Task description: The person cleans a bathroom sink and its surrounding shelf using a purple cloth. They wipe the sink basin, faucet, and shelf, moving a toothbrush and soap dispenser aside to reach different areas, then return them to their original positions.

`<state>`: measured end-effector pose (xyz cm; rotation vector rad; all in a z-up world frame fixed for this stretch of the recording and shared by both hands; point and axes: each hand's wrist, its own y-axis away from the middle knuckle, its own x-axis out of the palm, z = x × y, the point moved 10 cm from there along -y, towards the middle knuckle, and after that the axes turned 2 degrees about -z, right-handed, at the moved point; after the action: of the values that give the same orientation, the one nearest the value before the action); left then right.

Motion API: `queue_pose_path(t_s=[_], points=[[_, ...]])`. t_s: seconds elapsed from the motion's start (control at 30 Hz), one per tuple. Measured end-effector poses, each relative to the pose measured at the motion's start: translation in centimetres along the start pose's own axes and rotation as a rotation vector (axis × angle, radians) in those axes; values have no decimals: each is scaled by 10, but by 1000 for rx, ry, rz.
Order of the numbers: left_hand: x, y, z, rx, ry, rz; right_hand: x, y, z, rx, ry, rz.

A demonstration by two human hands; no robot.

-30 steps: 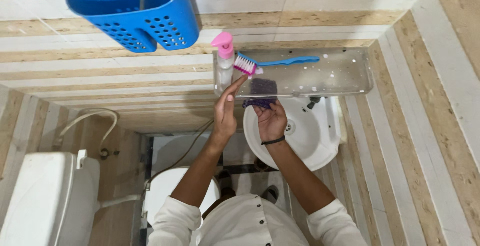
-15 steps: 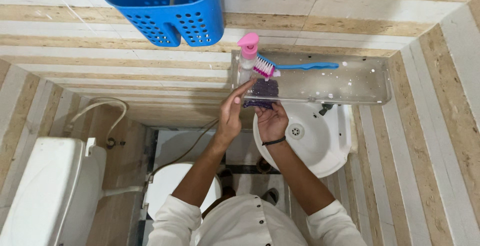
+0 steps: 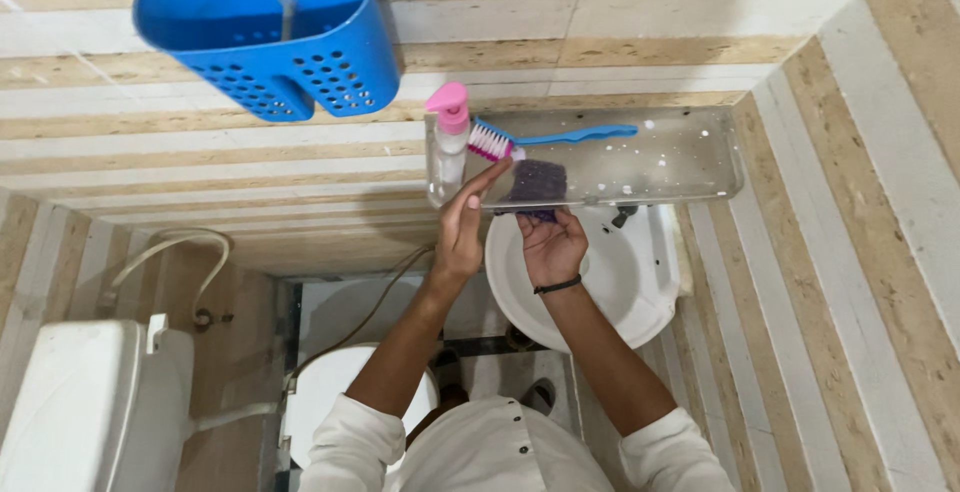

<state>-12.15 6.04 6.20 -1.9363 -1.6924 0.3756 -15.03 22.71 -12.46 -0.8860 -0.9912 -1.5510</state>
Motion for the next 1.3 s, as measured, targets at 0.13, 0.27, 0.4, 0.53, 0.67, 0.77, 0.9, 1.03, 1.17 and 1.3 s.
queue_pose_path(t_s=[0.13, 0.27, 0.4, 0.53, 0.67, 0.77, 0.9, 1.03, 1.17, 1.3], points=[[10, -3, 11, -21, -23, -2, -4, -1, 14, -1, -26, -8], [24, -8, 18, -19, -17, 7, -14, -9, 30, -45, -104, 157], [44, -15, 21, -24, 34, 25, -23, -5, 51, -54, -11, -45], [61, -21, 24, -45, 26, 44, -7, -3, 69, -67, -19, 26], [74, -24, 27, -53, 31, 48, -9, -4, 82, -78, -33, 18], [84, -29, 30, -36, 33, 55, -15, -10, 94, -89, -50, 15], [97, -33, 34, -33, 49, 60, -31, -21, 107, -94, -83, 59], [111, -37, 35, -39, 50, 68, -48, -34, 118, -100, -113, 26], [123, -42, 36, -28, 56, 70, -52, -42, 130, -118, -109, 26], [136, -47, 38, -16, 60, 81, -55, -47, 146, -111, -132, -10]])
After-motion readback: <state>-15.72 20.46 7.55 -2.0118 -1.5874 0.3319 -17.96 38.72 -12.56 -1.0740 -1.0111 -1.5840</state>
